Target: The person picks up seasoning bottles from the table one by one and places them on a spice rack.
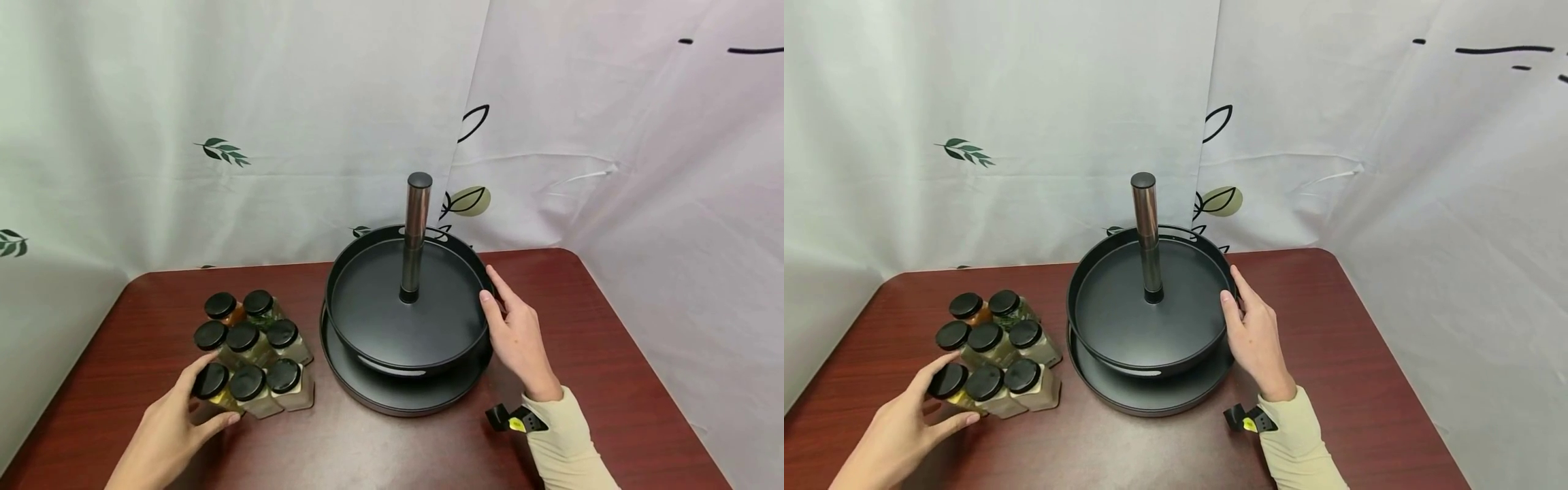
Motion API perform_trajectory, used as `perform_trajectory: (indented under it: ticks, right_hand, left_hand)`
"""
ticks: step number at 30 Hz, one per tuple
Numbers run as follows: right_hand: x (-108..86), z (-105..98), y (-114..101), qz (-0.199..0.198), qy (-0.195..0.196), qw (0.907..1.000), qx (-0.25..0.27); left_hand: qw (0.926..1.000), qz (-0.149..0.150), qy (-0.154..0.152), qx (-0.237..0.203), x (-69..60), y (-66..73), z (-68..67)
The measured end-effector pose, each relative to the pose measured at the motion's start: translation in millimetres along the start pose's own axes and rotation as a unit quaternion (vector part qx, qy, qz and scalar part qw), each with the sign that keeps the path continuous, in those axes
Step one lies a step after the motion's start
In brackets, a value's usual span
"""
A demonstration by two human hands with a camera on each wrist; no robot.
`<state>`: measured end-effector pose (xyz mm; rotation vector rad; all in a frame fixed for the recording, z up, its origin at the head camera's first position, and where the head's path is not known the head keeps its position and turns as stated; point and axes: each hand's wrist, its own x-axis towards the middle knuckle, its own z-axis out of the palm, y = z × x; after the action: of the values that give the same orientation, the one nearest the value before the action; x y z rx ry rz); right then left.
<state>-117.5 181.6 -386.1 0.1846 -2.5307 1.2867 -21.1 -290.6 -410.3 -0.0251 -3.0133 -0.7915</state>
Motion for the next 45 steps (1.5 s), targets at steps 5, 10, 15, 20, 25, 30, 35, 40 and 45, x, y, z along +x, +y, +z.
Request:
perform_trajectory:
  ticks: [5, 10, 15, 20, 25, 30, 35, 40, 45]
  right_hand:
    - [-0.7, 0.3, -0.4, 0.001, 0.009, 1.0000, -0.002]
    - [0.2, 1.6, -0.6, -0.001, 0.019, 0.9998, -0.006]
    - [0.7, 3.0, -0.8, -0.001, 0.027, 0.9996, -0.010]
    - [0.4, 3.6, -0.8, -0.001, 0.031, 0.9994, -0.016]
    - [0.3, 4.0, -0.6, -0.002, 0.031, 0.9994, -0.015]
    - [0.9, 4.5, -0.4, -0.006, 0.034, 0.9993, -0.015]
    - [0.5, 4.0, -0.6, -0.008, 0.038, 0.9990, -0.023]
    - [0.3, 2.8, -1.4, -0.010, 0.042, 0.9987, -0.028]
    - [0.7, 2.6, -2.0, -0.012, 0.042, 0.9986, -0.030]
  left_hand:
    - [0.9986, 0.013, 0.050, -0.012, -0.4, 2.1, 8.3]
    - [0.9972, 0.013, 0.071, -0.018, -1.6, 2.1, 12.8]
    - [0.9973, -0.001, 0.073, -0.014, -2.3, 2.3, 12.8]
    - [0.9969, -0.005, 0.077, -0.012, -1.5, 2.5, 10.9]
    - [0.9966, -0.005, 0.082, -0.009, -1.1, 1.8, 8.8]
    - [0.9969, -0.009, 0.077, -0.004, -0.2, 0.4, 7.3]
    - [0.9972, -0.016, 0.074, -0.004, -0.4, -0.8, 5.7]
    - [0.9949, -0.007, 0.101, 0.001, -2.3, -0.7, 2.8]
    - [0.9913, 0.025, 0.129, -0.009, -2.7, 1.5, -1.5]
